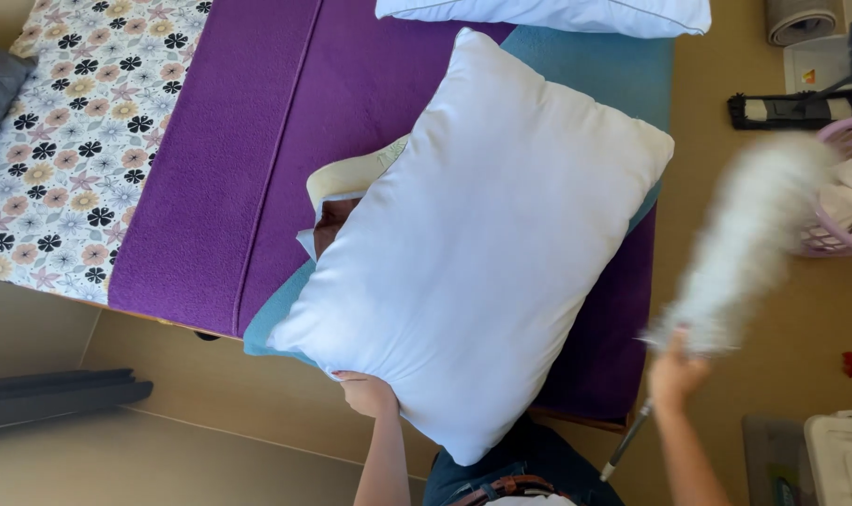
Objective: The person uses a feather duster to clean a white pillow on a bed. They dust both sides of the pillow, then place it next to a gray pillow against the wall. The person then picks up another white pillow and dusts it as well.
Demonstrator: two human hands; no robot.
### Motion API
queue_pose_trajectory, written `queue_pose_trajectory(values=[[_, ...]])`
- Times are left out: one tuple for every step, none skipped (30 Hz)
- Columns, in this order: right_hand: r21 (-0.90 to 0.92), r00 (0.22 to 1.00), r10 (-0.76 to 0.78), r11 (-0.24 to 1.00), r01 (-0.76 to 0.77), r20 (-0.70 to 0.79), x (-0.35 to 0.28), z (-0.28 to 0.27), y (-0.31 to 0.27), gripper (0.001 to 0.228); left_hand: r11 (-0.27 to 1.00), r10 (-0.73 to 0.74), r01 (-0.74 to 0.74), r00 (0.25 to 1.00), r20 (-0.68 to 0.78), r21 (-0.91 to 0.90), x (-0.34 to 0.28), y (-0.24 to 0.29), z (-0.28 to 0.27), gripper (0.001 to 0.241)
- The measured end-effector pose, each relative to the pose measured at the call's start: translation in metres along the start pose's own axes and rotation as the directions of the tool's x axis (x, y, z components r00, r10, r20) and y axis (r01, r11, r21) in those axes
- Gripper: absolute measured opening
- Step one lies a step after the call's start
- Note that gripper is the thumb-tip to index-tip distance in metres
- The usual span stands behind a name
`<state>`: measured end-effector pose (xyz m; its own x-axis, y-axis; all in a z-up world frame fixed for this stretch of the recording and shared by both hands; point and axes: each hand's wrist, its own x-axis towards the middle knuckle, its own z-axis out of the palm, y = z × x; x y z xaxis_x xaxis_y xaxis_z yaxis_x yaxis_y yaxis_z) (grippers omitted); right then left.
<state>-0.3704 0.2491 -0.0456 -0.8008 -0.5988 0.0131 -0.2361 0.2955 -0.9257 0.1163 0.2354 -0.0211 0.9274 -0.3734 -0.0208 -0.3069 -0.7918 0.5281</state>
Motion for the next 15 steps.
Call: queue_pose_trajectory(values=[[-0.002, 1.000, 0.002, 1.000, -0.002, -0.001, -0.026, 0.009, -0.019, 0.038, 1.000, 0.001, -0.001, 1.000, 0.002, 0.003, -0.001, 0.000, -0.001, 0.062], [0.064, 0.964, -0.123, 0.992, 0.111, 0.236, -0.052, 0.019, -0.039, 0.034, 0.999, -0.030, 0.030, 0.999, 0.017, 0.013, -0.002, 0.000, -0.002, 0.062], [0.158, 0.859, -0.256, 0.966, 0.206, 0.445, -0.075, 0.030, -0.059, 0.032, 0.998, -0.059, 0.058, 0.998, 0.031, 0.021, -0.002, 0.003, -0.002, 0.063], [0.157, 0.860, -0.255, 0.966, 0.205, 0.442, -0.082, 0.034, -0.045, 0.032, 0.998, -0.055, 0.055, 0.998, 0.033, 0.021, 0.000, 0.004, -0.001, 0.063], [0.171, 0.705, -0.342, 0.937, 0.304, 0.621, -0.087, 0.037, -0.031, 0.031, 0.996, -0.085, 0.083, 0.995, 0.052, 0.041, 0.000, 0.006, 0.000, 0.066], [0.206, 0.505, -0.398, 0.896, 0.393, 0.766, -0.093, 0.040, -0.017, 0.029, 0.992, -0.115, 0.111, 0.991, 0.071, 0.061, 0.000, 0.007, 0.001, 0.069], [0.203, 0.505, -0.396, 0.896, 0.394, 0.767, -0.081, 0.042, -0.030, 0.029, 0.992, -0.117, 0.113, 0.990, 0.073, 0.062, 0.000, 0.004, 0.003, 0.069], [0.098, 0.462, -0.380, 0.845, 0.525, 0.801, -0.069, 0.043, -0.043, 0.031, 0.991, -0.116, 0.112, 0.992, 0.055, 0.072, 0.000, 0.000, 0.005, 0.071], [0.002, 0.421, -0.357, 0.765, 0.644, 0.834, -0.056, 0.047, -0.056, 0.032, 0.990, -0.116, 0.113, 0.993, 0.032, 0.079, 0.001, -0.003, 0.007, 0.072], [0.004, 0.418, -0.358, 0.764, 0.646, 0.835, -0.027, 0.048, -0.027, 0.032, 0.990, -0.118, 0.115, 0.993, 0.031, 0.077, 0.002, -0.010, 0.010, 0.072], [-0.266, 0.721, -0.205, 0.835, 0.482, 0.662, 0.005, 0.053, 0.002, 0.036, 0.990, -0.092, 0.092, 0.996, -0.012, 0.104, 0.005, -0.014, 0.015, 0.071], [-0.467, 0.921, -0.033, 0.855, 0.227, 0.389, 0.037, 0.058, 0.031, 0.057, 0.989, -0.064, 0.071, 0.996, -0.054, 0.132, 0.008, -0.018, 0.020, 0.069], [-0.469, 0.918, -0.036, 0.851, 0.236, 0.396, 0.082, 0.069, 0.061, 0.057, 0.988, -0.075, 0.082, 0.996, -0.054, 0.132, 0.005, -0.015, 0.017, 0.069], [-0.204, 0.916, 0.285, 0.951, -0.233, 0.283, 0.125, 0.071, 0.097, 0.048, 0.983, -0.032, 0.048, 0.995, -0.095, 0.179, 0.002, -0.012, 0.014, 0.067], [0.112, 0.756, 0.593, 0.762, -0.638, 0.277, 0.166, 0.062, 0.140, 0.040, 0.972, 0.013, 0.018, 0.991, -0.131, 0.233, -0.001, -0.011, 0.009, 0.065]])
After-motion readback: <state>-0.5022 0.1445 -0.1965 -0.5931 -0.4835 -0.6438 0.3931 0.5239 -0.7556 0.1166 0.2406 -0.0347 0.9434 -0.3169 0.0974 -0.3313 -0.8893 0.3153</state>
